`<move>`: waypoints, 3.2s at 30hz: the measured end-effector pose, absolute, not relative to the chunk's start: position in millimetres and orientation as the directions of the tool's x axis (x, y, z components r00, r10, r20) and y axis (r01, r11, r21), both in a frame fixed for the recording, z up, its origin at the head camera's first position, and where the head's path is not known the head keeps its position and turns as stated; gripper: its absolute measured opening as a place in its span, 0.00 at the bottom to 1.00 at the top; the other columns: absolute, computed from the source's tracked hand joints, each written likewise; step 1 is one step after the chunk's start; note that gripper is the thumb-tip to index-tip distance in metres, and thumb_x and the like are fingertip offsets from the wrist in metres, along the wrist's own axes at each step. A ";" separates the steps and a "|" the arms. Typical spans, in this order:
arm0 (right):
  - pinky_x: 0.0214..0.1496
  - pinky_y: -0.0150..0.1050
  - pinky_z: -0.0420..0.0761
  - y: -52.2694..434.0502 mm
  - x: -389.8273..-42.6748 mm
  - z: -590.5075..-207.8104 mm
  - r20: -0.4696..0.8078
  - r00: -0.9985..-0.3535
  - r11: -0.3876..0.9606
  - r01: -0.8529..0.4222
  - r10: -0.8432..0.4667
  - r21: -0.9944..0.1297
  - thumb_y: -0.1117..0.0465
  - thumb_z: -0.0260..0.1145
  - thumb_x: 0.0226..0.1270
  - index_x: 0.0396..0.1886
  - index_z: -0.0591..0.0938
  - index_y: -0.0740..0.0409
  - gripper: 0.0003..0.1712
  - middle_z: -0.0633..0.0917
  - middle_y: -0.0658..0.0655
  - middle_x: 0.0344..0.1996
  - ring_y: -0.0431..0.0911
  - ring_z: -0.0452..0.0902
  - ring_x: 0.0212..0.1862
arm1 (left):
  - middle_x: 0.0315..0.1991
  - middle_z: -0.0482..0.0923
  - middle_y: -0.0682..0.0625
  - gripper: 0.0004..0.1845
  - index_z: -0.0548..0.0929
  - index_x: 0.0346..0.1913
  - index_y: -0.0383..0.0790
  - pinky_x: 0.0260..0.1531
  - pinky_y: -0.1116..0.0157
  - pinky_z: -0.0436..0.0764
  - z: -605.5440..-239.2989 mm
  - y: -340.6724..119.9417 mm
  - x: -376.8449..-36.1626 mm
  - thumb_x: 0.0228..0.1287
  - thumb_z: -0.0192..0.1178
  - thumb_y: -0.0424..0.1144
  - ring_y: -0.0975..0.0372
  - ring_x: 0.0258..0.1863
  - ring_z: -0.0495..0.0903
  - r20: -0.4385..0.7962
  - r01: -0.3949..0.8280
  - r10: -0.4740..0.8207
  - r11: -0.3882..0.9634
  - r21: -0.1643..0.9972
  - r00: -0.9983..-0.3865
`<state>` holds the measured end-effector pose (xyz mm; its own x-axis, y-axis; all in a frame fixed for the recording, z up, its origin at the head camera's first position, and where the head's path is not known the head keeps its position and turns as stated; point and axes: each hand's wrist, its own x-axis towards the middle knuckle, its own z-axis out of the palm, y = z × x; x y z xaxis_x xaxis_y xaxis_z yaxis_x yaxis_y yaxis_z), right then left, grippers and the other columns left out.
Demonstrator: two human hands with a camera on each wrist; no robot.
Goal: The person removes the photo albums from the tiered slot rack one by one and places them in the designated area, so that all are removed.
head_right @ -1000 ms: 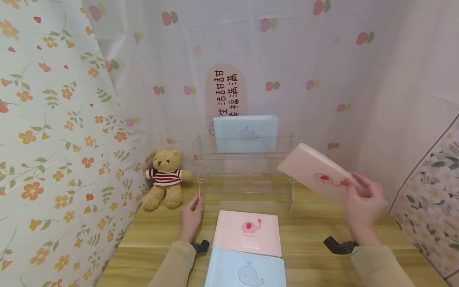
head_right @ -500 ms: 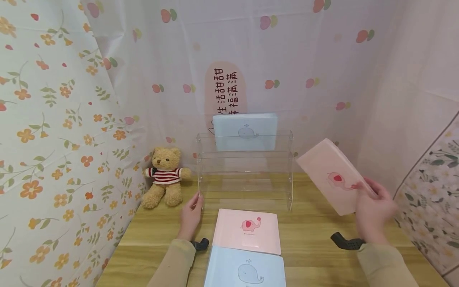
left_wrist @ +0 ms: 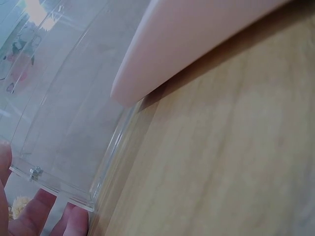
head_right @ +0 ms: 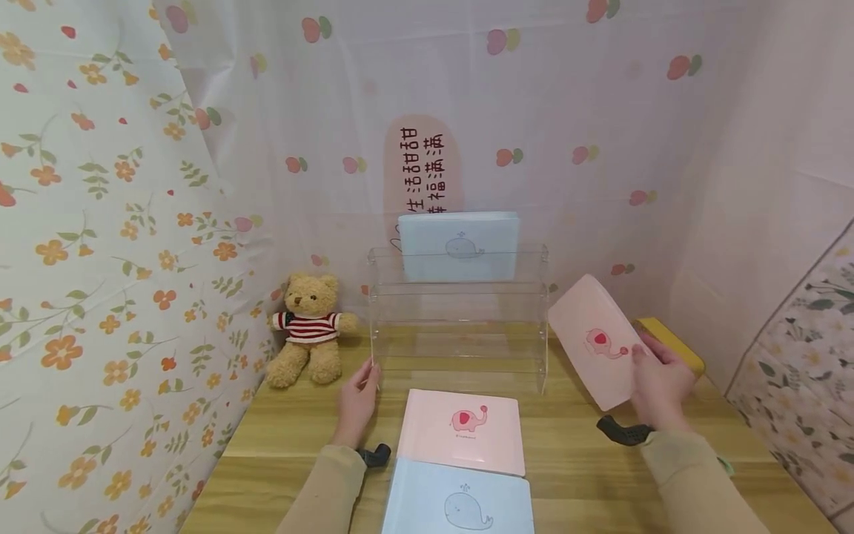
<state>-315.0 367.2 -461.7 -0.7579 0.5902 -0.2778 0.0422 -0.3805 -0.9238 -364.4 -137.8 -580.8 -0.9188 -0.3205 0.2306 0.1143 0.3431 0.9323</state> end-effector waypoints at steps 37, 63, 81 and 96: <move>0.58 0.69 0.67 366.4 -352.7 -494.0 0.283 -0.898 0.776 0.094 0.336 -0.624 0.54 0.54 0.80 0.65 0.79 0.58 0.21 0.71 0.77 0.64 0.73 0.64 0.62 | 0.55 0.88 0.49 0.19 0.85 0.62 0.56 0.40 0.63 0.84 -579.6 -138.2 -363.9 0.72 0.63 0.53 0.56 0.45 0.88 0.264 0.143 -0.330 0.349 0.926 -0.906; 0.69 0.67 0.64 387.6 -348.2 -554.3 -0.069 -0.942 0.683 0.287 0.328 -0.671 0.48 0.57 0.77 0.71 0.68 0.68 0.35 0.65 0.79 0.72 0.73 0.61 0.71 | 0.55 0.88 0.49 0.19 0.84 0.63 0.59 0.42 0.61 0.85 -578.6 -138.3 -363.0 0.72 0.62 0.54 0.56 0.46 0.88 0.241 0.128 -0.323 0.335 0.933 -0.915; 0.58 0.69 0.71 376.6 -339.7 -562.6 0.112 -0.967 0.897 0.163 0.227 -0.411 0.46 0.61 0.74 0.62 0.76 0.68 0.31 0.76 0.80 0.61 0.76 0.72 0.58 | 0.55 0.88 0.49 0.22 0.83 0.65 0.54 0.41 0.61 0.84 -579.3 -138.2 -364.0 0.72 0.62 0.55 0.57 0.44 0.88 0.255 0.134 -0.313 0.360 0.923 -0.915; 0.62 0.65 0.75 301.0 -369.6 -433.2 0.575 -0.801 0.803 -0.228 0.166 -0.550 0.39 0.56 0.77 0.65 0.75 0.61 0.33 0.76 0.66 0.60 0.62 0.73 0.60 | 0.56 0.88 0.48 0.21 0.83 0.65 0.54 0.44 0.58 0.85 -577.9 -139.9 -360.6 0.73 0.61 0.53 0.55 0.47 0.88 0.242 0.127 -0.317 0.344 0.930 -0.917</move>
